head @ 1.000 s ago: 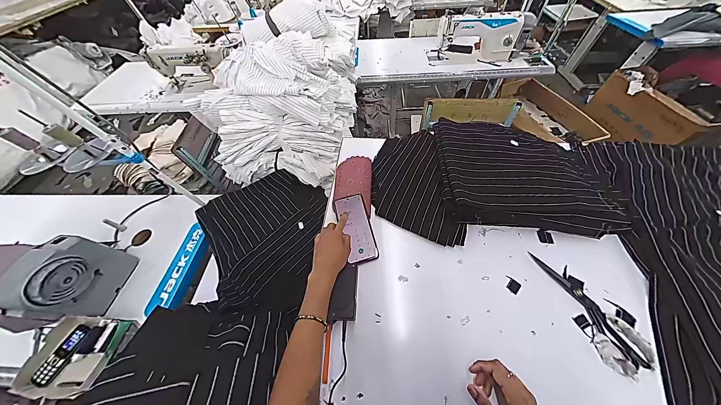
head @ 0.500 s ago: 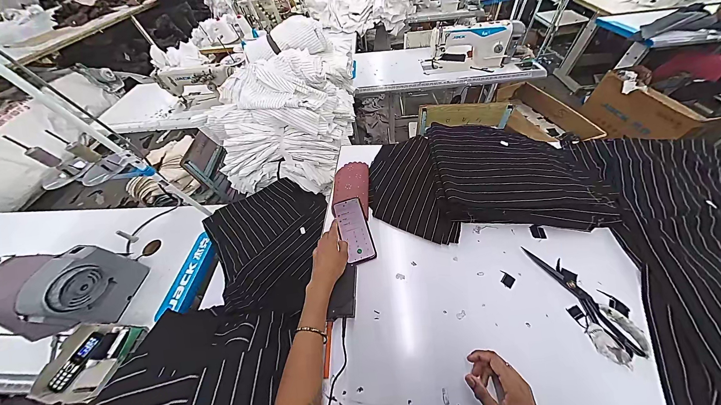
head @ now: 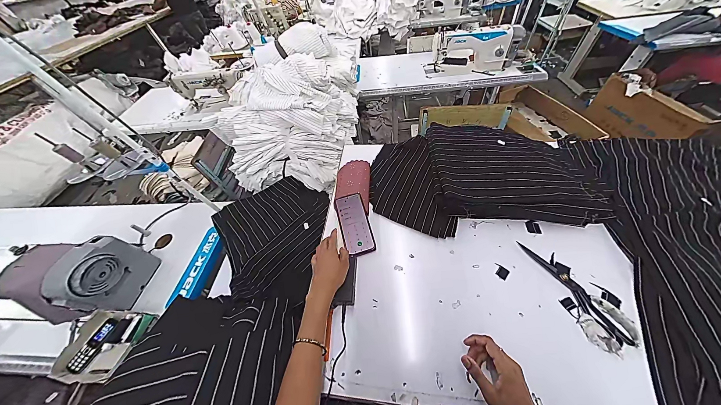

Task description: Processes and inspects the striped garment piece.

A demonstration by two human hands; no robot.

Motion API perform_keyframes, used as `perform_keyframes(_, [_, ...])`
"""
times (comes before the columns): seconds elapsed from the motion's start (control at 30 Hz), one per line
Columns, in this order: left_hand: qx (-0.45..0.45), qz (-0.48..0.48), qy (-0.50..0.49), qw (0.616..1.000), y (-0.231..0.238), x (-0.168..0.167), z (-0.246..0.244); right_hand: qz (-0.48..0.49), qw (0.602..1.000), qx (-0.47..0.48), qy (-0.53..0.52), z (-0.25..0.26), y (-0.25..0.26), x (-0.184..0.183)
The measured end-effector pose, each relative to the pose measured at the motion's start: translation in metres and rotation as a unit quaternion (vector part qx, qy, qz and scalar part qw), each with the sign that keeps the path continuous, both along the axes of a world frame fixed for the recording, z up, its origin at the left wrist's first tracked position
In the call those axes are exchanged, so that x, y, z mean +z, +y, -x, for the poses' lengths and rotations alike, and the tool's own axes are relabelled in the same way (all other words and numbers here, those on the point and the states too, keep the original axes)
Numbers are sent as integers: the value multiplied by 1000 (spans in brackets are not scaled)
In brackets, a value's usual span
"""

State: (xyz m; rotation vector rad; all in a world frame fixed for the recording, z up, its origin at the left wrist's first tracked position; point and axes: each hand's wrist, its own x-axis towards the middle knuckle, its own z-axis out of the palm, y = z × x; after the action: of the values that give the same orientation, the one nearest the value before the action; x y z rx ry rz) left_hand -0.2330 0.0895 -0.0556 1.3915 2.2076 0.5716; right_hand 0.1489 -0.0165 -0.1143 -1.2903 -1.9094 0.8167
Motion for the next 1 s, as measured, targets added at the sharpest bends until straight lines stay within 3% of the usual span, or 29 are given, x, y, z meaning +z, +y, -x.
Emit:
perform_keyframes(0.73, [9,-4,-23,1000,9,-9,-2,7,1000,21,-3,-1,0,3])
perform_keyframes(1.0, [-23,-5,41,999,-3,-3,-8,-2,1000,14,1,-1,0,0])
